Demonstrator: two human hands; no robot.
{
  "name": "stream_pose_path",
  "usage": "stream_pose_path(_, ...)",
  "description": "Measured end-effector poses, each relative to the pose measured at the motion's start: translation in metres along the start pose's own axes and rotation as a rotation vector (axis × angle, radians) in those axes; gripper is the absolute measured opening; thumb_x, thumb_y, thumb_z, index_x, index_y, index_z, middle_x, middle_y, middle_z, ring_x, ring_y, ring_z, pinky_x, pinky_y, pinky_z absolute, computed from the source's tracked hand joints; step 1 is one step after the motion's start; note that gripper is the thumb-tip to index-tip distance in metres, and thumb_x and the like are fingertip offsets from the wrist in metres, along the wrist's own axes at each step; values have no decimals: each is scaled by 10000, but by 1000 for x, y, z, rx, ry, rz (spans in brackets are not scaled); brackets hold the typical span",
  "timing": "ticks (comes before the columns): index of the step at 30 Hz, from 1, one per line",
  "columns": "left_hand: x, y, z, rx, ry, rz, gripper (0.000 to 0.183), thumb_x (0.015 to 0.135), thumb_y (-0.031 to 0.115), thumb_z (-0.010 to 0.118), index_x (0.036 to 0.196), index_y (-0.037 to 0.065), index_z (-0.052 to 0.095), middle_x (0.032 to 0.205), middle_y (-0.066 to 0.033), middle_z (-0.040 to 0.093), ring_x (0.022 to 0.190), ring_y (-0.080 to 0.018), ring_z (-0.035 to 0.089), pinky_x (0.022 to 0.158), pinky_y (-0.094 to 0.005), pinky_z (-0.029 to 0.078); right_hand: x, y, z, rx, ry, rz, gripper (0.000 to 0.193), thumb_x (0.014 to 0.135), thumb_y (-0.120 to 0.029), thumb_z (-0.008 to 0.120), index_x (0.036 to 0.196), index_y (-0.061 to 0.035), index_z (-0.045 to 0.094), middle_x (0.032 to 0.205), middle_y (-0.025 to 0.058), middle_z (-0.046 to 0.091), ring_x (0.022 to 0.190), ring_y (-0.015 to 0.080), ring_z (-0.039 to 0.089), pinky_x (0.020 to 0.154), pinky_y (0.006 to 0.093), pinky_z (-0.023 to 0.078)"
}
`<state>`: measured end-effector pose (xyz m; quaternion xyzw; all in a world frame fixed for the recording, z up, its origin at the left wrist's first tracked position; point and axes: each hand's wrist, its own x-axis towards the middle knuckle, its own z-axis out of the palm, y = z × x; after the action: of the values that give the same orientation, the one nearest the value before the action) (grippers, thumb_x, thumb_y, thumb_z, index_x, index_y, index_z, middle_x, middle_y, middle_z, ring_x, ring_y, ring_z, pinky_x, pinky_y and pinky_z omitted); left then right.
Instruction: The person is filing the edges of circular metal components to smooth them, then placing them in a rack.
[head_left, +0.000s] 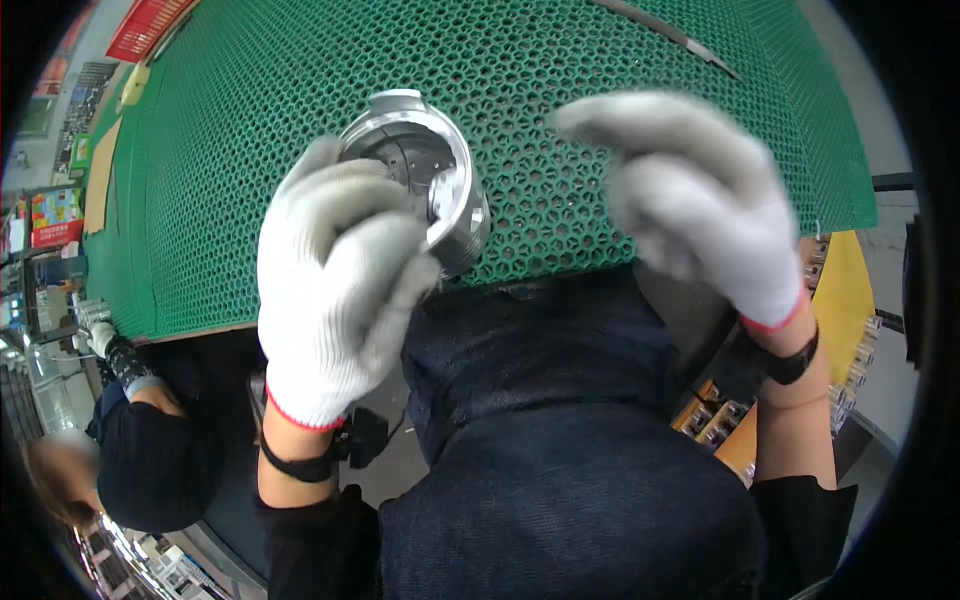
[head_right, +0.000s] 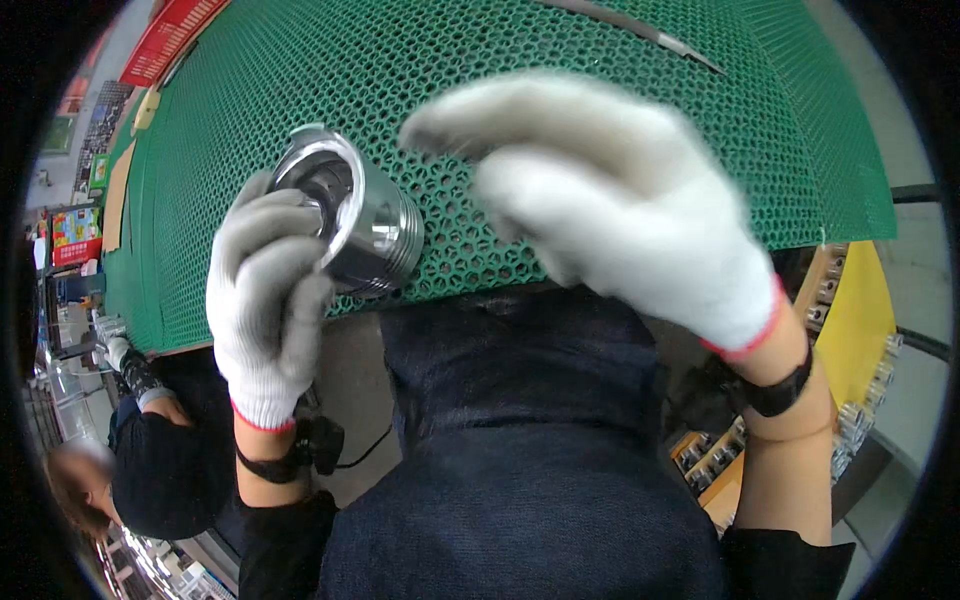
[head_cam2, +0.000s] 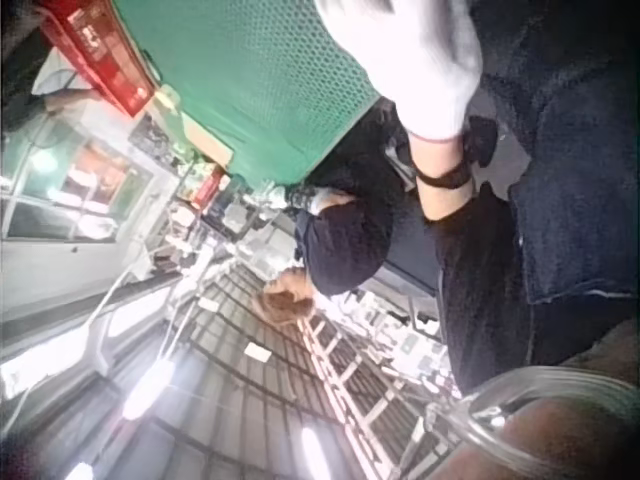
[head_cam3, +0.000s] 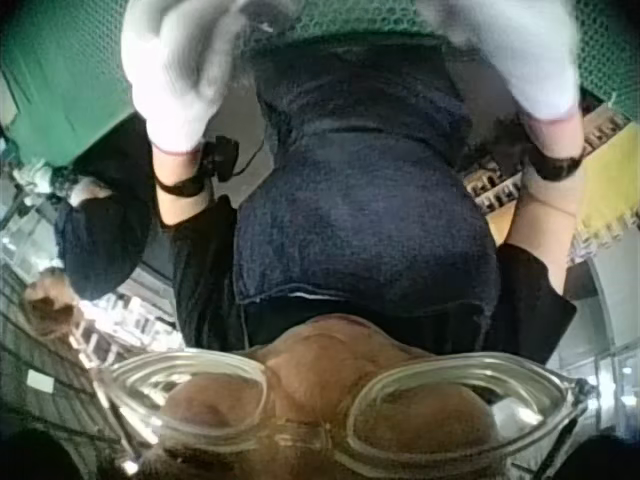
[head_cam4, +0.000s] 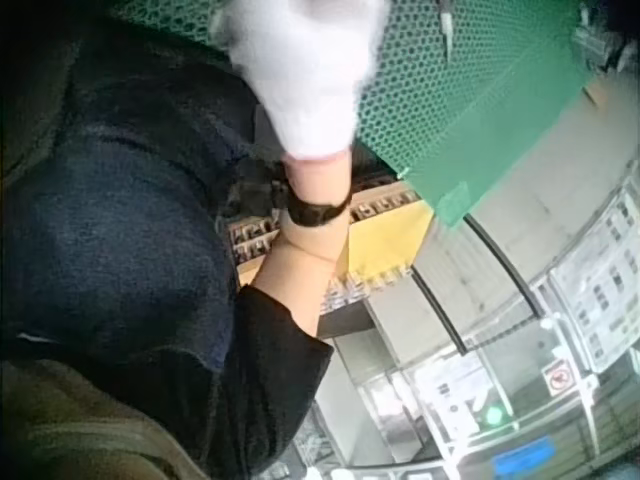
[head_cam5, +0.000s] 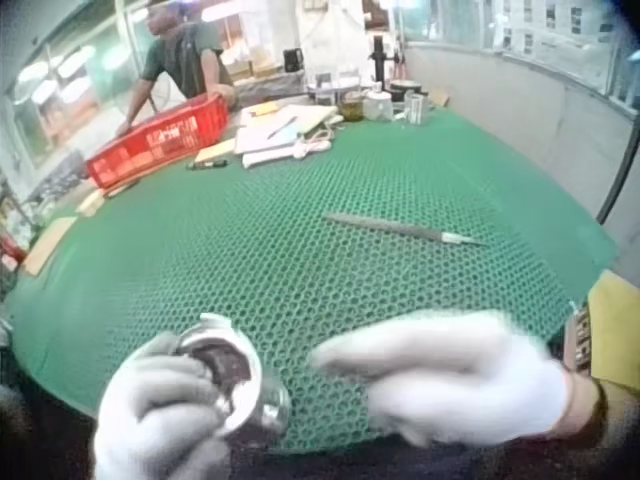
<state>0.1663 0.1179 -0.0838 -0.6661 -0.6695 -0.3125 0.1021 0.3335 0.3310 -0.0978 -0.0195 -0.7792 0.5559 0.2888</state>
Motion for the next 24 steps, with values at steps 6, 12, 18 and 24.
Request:
stream_pose_path(6, 9, -1, 10, -51, 59, -72, 255, 643, 77, 774, 868, 33, 665, 864, -108, 596, 868, -325, 616, 786, -429, 495, 6, 1, 13, -1086, -333, -316, 336, 802, -164, 645, 1137, -175, 626, 715, 54, 561, 586, 225, 631, 506, 337, 512)
stream_pose_path(12, -12, 20, 23, 85, -52, 14, 308, 675, 131, 753, 944, 58, 624, 830, -91, 579, 855, -343, 609, 828, -471, 491, -8, 15, 17, -550, -473, 99, 278, 886, -133, 555, 1138, -86, 662, 811, 113, 673, 657, 261, 660, 621, 384, 553)
stream_pose_path(18, -27, 16, 21, 265, 13, -158, 818, 664, 386, 835, 1268, -64, 515, 1136, -174, 552, 1088, -393, 571, 919, -463, 494, -19, 1, -4, 51, -184, 855, 357, 926, -153, 510, 1238, -29, 633, 681, 4, 602, 478, 18, 479, 415, 169, 386)
stream_pose_path(24, -46, 42, -21, -274, -468, -430, 946, 676, 328, 838, 1393, -109, 401, 1067, -186, 623, 987, -346, 620, 942, -435, 468, -41, 12, -17, 191, -148, 771, 349, 927, -121, 508, 1238, -14, 625, 687, 15, 611, 472, 15, 480, 410, 165, 386)
